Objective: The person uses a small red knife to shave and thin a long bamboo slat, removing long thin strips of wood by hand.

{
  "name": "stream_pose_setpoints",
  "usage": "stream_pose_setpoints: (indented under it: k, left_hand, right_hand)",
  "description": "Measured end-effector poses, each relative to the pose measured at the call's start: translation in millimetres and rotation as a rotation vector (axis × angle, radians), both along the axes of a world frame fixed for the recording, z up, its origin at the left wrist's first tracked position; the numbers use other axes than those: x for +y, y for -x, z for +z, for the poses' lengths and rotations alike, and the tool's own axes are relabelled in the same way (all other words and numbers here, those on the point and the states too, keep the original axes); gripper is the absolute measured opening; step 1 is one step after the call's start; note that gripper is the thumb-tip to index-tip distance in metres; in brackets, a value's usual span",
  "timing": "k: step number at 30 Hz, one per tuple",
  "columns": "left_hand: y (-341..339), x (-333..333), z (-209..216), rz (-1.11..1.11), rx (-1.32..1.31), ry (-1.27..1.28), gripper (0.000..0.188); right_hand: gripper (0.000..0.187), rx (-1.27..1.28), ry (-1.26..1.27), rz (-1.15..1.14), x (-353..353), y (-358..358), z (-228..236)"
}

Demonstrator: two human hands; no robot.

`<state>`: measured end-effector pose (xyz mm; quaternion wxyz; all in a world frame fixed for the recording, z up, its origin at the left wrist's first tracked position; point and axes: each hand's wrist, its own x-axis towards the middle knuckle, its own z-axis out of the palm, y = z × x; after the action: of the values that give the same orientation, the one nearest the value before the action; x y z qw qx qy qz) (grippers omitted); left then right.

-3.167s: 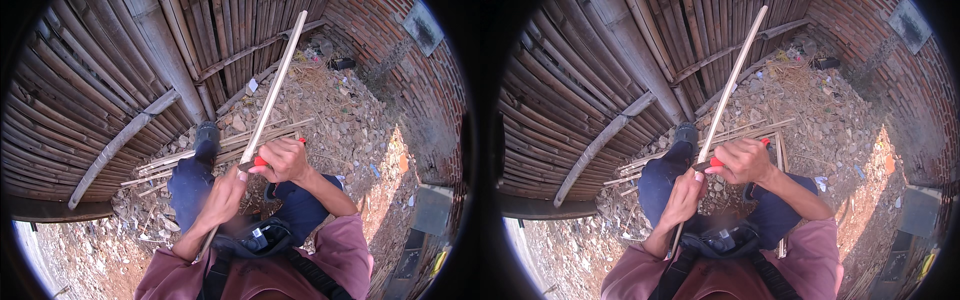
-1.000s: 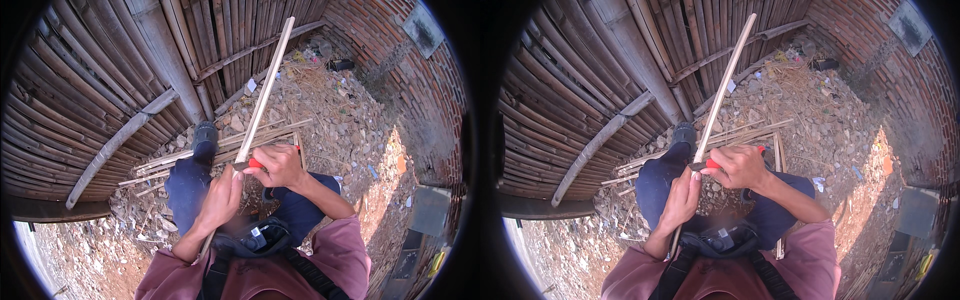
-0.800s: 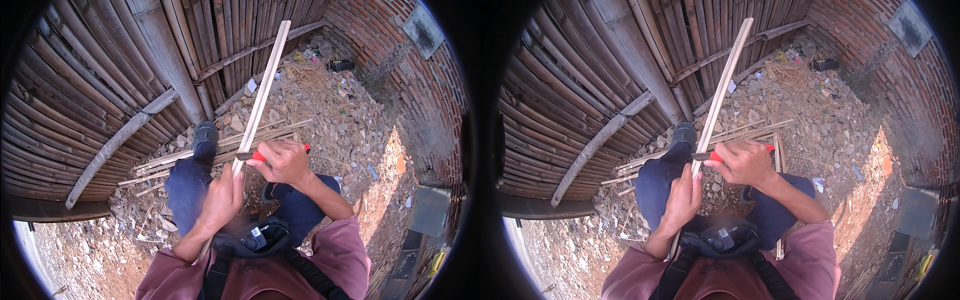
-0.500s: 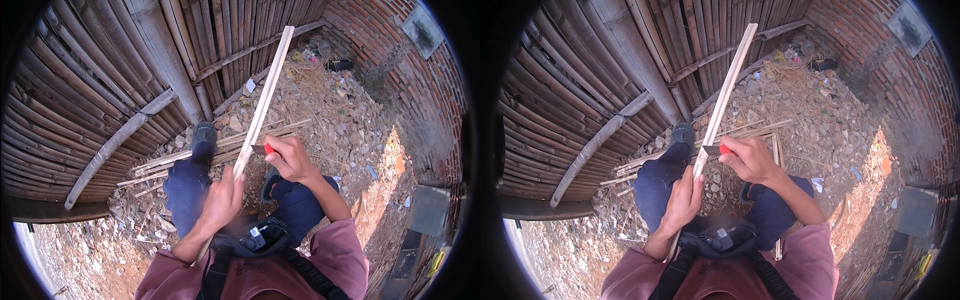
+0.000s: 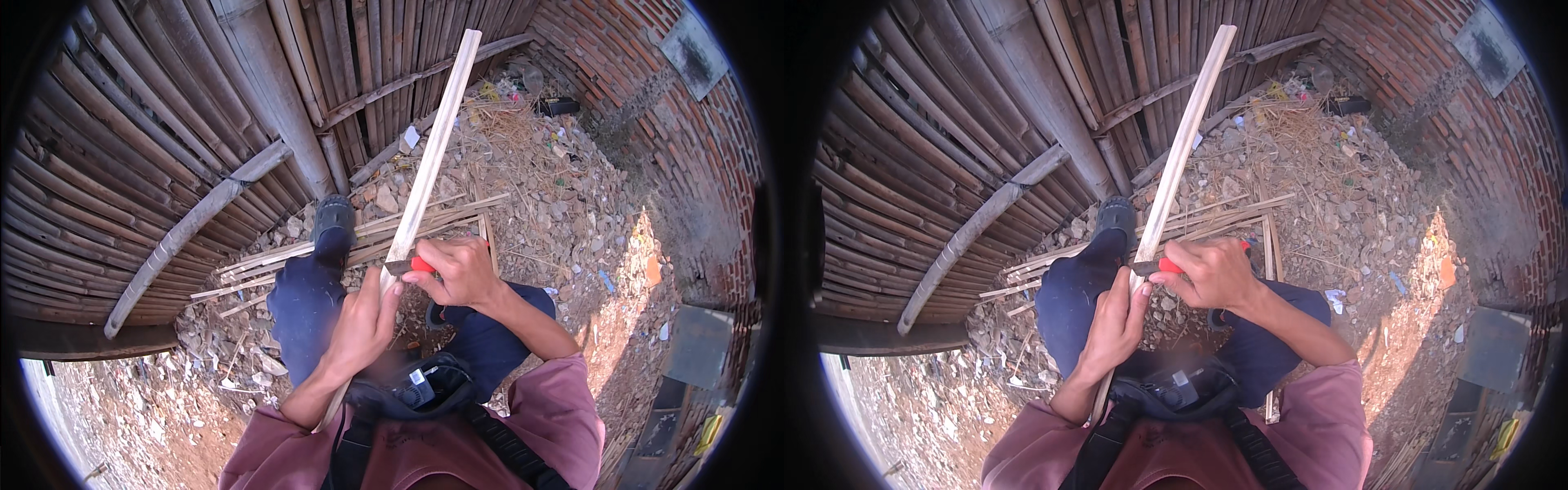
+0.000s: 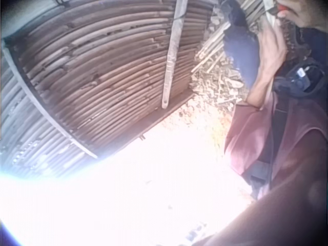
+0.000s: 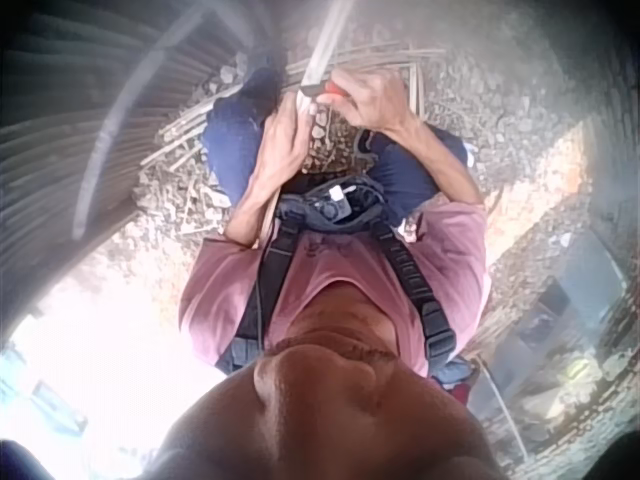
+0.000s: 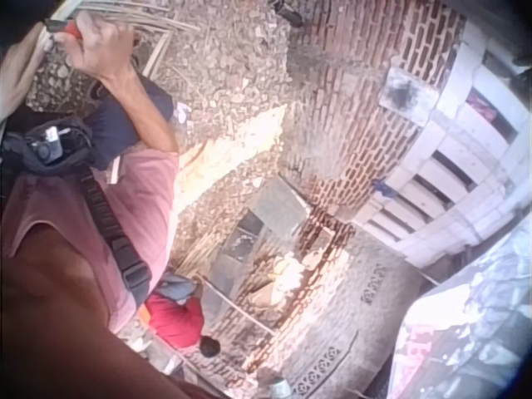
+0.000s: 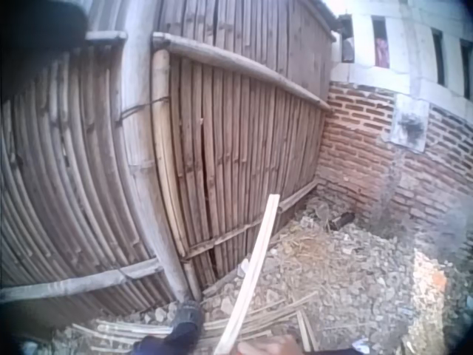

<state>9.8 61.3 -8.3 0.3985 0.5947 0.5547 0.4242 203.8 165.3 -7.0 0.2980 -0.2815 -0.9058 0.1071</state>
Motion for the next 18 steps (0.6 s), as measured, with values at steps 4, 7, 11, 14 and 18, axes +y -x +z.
stream_pose_setpoints:
  k: [4,7,11,14,18]
  left_hand:
    - [-0.5,0.4,3.8,0.006,0.027,-0.009,0.017]
    - [-0.6,1.6,4.5,0.008,0.039,-0.026,0.018]
    - [-1.2,3.1,7.9,0.012,0.044,-0.007,0.018]
    - [-0.3,-5.4,2.4,0.007,0.043,0.021,0.018]
    - [2.6,-3.0,1.0,-0.009,0.009,0.074,0.019]
  right_hand:
    - [0.044,-0.015,-0.09,-0.033,3.7,-1.2,3.6]
    - [0.042,-0.039,-0.127,-0.059,4.6,-1.9,7.9]
    - [0.042,-0.07,-0.214,-0.09,7.8,-3.8,14.9]
    - [0.045,0.096,-0.028,-0.488,43.2,-31.5,29.3]
    - [0.047,0.255,-0.024,-0.435,56.4,-55.0,29.7]
